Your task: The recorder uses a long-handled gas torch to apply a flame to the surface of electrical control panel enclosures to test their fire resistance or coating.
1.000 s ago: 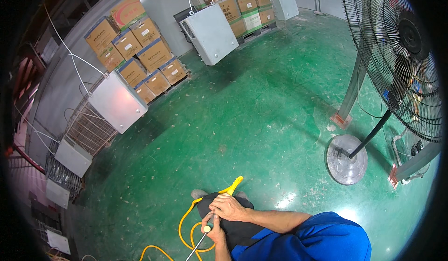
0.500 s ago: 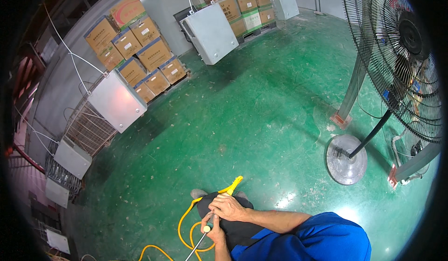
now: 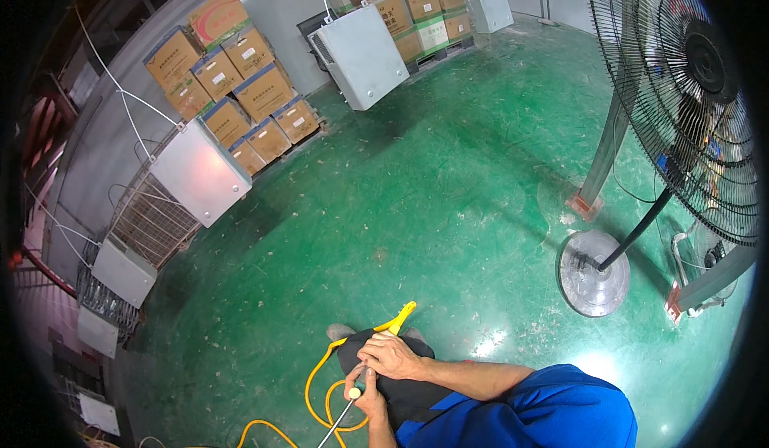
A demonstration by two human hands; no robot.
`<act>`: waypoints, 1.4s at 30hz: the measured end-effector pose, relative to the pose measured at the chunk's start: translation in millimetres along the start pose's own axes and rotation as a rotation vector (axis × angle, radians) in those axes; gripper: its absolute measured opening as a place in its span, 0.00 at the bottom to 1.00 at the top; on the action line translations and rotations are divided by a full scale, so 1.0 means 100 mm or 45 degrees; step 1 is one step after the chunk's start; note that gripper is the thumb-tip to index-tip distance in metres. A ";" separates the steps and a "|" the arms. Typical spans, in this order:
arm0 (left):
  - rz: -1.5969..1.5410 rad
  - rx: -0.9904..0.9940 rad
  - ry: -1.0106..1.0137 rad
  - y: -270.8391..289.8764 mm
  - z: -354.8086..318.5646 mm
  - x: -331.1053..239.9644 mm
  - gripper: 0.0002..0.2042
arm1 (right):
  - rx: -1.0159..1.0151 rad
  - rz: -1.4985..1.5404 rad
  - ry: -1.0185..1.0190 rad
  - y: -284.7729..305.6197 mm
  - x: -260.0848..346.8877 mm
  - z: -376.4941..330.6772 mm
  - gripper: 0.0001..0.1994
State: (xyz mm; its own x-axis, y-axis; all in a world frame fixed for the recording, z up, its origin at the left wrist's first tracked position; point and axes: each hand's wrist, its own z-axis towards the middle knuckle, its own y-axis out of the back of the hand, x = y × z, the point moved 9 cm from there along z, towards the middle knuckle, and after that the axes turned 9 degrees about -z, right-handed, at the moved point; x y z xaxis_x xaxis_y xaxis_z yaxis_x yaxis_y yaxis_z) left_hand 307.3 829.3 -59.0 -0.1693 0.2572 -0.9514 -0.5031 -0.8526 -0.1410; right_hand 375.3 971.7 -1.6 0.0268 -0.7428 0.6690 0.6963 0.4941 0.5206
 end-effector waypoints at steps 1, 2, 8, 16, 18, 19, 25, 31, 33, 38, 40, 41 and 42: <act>-0.004 -0.002 0.007 0.01 0.00 0.02 0.10 | 0.003 0.000 -0.005 0.00 0.00 0.00 0.07; -0.007 -0.003 0.013 0.02 0.00 0.03 0.10 | 0.006 0.001 -0.010 -0.01 0.00 0.00 0.08; 0.053 0.011 -0.027 0.01 0.01 0.01 0.10 | 0.025 -0.039 0.003 -0.04 -0.03 -0.02 0.09; -0.004 -0.073 0.005 0.02 0.00 0.00 0.11 | 0.000 -0.007 -0.004 -0.03 -0.03 -0.02 0.08; -0.002 -0.069 0.002 0.02 0.00 0.00 0.10 | -0.022 0.009 0.002 -0.01 -0.02 -0.02 0.07; 0.007 -0.065 -0.007 0.03 0.00 0.01 0.10 | -0.028 0.011 0.009 0.00 -0.01 -0.02 0.07; -0.015 -0.068 0.023 0.04 -0.01 0.07 0.10 | -0.026 0.016 0.006 0.01 -0.02 -0.02 0.07; -0.025 -0.057 0.028 0.03 0.00 0.06 0.09 | 0.002 0.006 -0.011 -0.01 -0.02 -0.01 0.07; -0.029 -0.056 0.018 0.02 0.00 0.05 0.09 | 0.015 0.000 -0.011 -0.01 -0.03 -0.02 0.08; -0.004 -0.048 -0.011 0.01 0.00 0.01 0.10 | 0.058 -0.015 -0.019 -0.04 -0.04 -0.02 0.10; 0.001 -0.047 -0.016 0.01 0.00 0.02 0.11 | 0.026 -0.007 -0.018 -0.02 -0.03 -0.01 0.08; 0.003 -0.047 -0.019 0.02 0.00 0.02 0.11 | 0.009 -0.003 -0.017 -0.01 -0.02 -0.01 0.07; 0.004 -0.032 -0.029 0.01 0.00 0.03 0.10 | 0.010 -0.003 -0.016 -0.01 -0.02 -0.01 0.07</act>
State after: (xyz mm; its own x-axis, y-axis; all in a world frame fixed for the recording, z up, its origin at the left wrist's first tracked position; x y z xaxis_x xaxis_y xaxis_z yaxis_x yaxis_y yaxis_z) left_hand 305.9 828.9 -62.1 -0.1901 0.2641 -0.9456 -0.4810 -0.8647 -0.1448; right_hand 375.3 972.8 -3.6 0.0159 -0.7383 0.6742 0.6907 0.4957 0.5265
